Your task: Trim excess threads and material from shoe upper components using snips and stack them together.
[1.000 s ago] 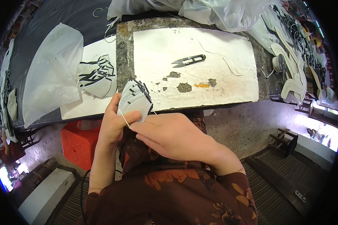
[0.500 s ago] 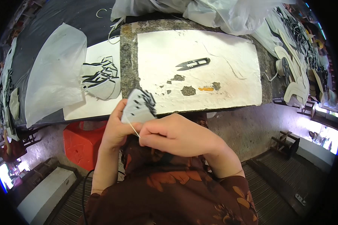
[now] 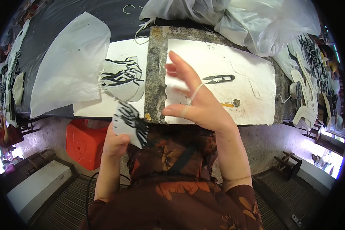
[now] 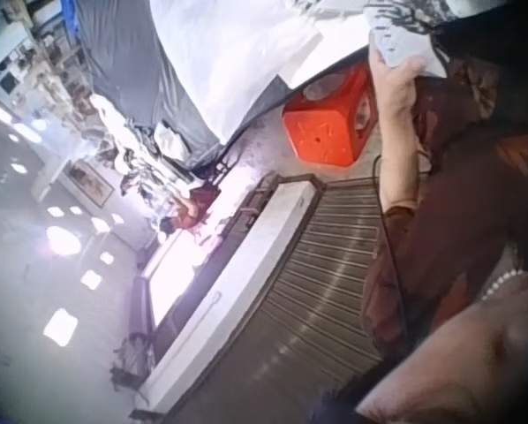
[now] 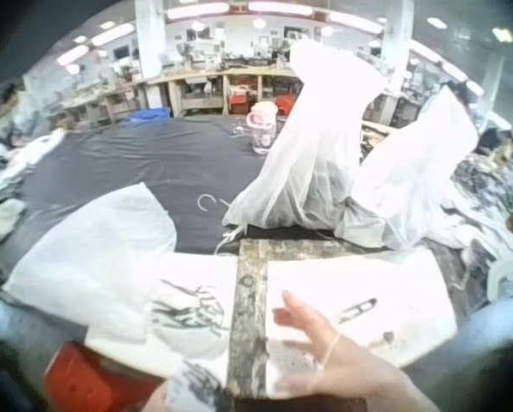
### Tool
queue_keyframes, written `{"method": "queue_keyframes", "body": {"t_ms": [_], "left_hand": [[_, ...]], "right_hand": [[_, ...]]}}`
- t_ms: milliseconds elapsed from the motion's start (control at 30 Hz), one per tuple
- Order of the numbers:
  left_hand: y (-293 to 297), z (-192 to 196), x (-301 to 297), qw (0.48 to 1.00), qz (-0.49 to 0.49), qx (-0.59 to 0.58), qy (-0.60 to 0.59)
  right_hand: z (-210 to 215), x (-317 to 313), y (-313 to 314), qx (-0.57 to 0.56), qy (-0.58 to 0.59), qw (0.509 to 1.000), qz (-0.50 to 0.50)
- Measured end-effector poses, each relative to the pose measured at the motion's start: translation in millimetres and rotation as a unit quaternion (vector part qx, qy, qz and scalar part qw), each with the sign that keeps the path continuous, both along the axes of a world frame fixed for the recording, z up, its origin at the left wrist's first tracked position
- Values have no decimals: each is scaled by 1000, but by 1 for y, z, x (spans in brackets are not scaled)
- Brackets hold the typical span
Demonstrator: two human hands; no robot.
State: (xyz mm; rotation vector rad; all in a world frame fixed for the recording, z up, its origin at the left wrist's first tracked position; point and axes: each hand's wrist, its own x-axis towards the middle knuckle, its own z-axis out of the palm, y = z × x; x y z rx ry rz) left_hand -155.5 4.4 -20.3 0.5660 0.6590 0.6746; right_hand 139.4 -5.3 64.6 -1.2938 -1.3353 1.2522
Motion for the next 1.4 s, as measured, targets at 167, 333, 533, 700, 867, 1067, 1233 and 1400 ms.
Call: {"method": "queue_keyframes", "body": {"t_ms": [167,333,533,700,867,1067,1233,1400], "left_hand": [[8,11,-5,993,94,-39,-57],[25,43,32,1000,6,-21,23],[50,68,82,971,-136,110,160],[40,58,106,955,-167,178,167],[51,75,127,846,-131,434,280],[59,80,132,938,-199,211,190],[57,70,136,888,-113,383,228],[82,38,146,627,65,745,217]], "right_hand": [[9,-17,33,-27,-125,988,87],[10,-27,26,-142,55,982,115],[14,-6,5,-201,69,977,-2],[13,17,-18,-213,87,973,-32],[15,35,-19,-47,-37,998,-21],[20,38,-10,-148,53,986,-51],[-2,32,-12,88,-93,988,-90],[-30,32,4,418,-321,846,-83]]}}
